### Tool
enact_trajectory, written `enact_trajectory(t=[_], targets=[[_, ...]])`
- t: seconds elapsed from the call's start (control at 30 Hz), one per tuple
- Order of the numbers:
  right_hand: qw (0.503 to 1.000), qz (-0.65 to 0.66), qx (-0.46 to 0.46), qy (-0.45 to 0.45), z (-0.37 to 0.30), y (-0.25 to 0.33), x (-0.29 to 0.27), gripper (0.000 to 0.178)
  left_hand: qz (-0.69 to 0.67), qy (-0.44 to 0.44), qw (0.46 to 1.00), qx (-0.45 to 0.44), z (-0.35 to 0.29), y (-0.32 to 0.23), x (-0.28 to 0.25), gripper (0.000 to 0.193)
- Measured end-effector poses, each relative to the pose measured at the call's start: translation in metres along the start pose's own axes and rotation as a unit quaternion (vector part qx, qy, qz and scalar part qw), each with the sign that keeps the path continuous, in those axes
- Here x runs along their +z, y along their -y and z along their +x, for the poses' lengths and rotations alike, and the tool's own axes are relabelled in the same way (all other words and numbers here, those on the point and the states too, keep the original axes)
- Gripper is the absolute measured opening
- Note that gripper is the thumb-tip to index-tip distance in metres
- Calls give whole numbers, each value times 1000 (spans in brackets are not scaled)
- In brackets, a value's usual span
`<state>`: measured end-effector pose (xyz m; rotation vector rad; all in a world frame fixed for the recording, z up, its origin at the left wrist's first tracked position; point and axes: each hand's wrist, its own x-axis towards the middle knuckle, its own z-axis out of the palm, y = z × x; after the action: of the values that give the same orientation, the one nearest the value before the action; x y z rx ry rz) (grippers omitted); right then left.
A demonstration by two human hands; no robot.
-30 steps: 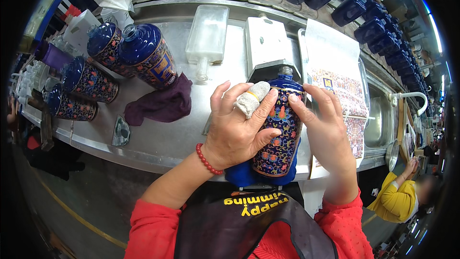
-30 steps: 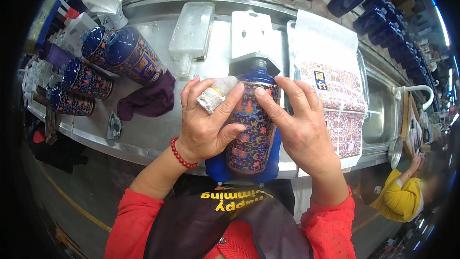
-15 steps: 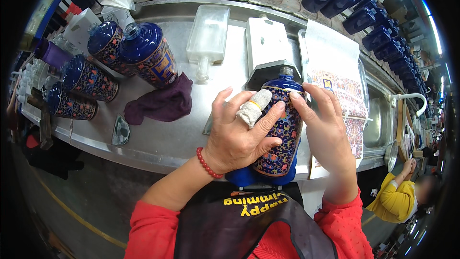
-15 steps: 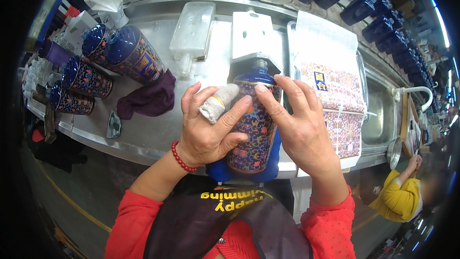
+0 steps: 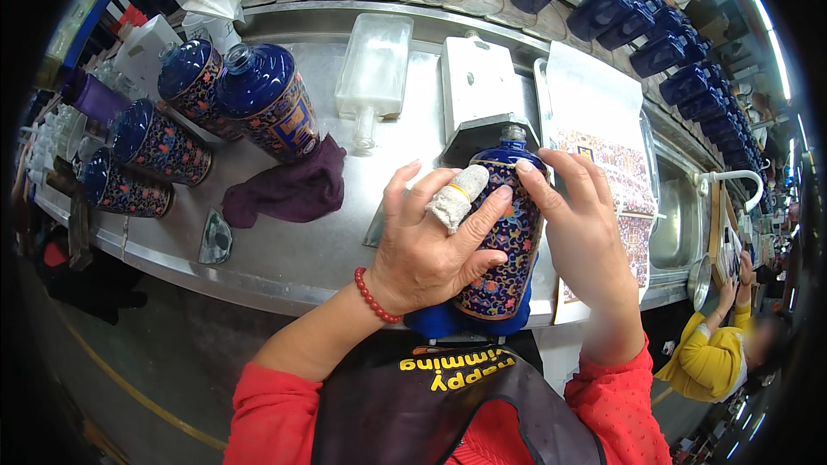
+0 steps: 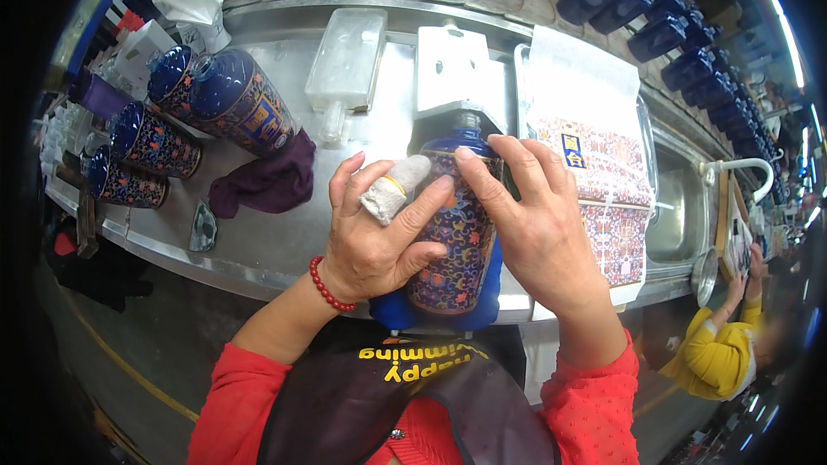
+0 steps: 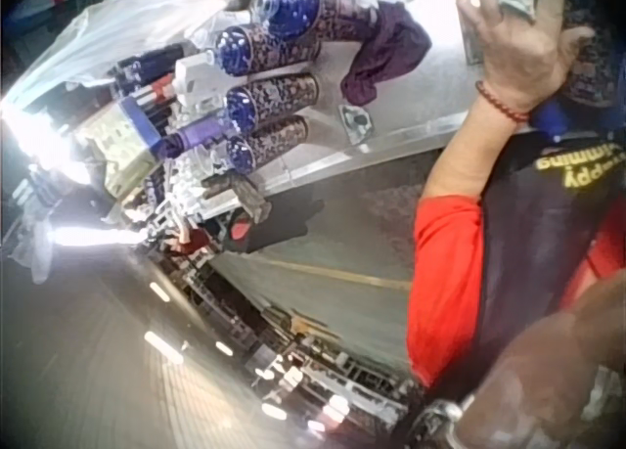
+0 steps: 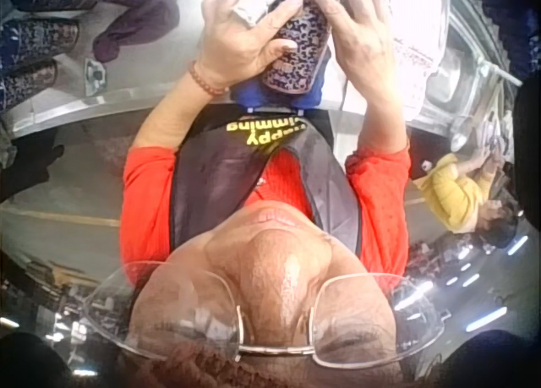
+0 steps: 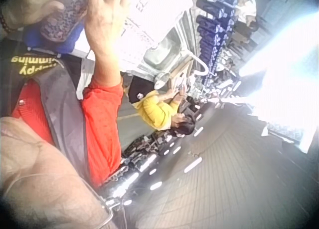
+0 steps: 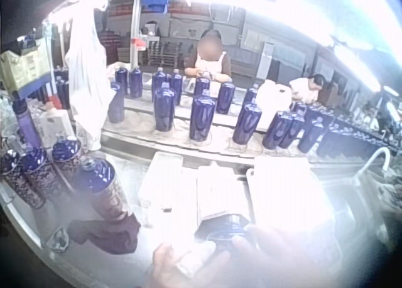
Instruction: The person applies decorative stickers to a blue ceramic bottle. They peel stickers from a sheet, position them on the bottle, and smooth them with a green tool and fingers. The person repeats this process for multiple stickers on the same bottle.
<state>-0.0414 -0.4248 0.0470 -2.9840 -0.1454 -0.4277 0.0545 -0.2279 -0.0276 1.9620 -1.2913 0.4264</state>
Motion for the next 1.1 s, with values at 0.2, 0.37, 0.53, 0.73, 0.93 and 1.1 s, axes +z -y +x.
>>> enact_trajectory(t=[0.2,0.37,0.53,0.73,0.93,1.1], targets=[[1000,-18,0,10,1,2,1,59,2,3,1000,3,0,0,0,57],[1000,-14,2,11,1,3,2,61,-1,0,1000,5,0,0,1,57],[1000,3,14,-7,-2,4,2,62,-81,-9,996,-34,-3,6,1,61],[1000,-25,9,-9,-9,5,0,61,-61,-12,998,-21,-5,11,3,68],[999,-40,10,5,-23,11,1,69,-25,12,999,-21,-13,4,1,72],[999,-28,31,11,-28,14,7,68,-22,17,999,-17,-18,0,1,74]])
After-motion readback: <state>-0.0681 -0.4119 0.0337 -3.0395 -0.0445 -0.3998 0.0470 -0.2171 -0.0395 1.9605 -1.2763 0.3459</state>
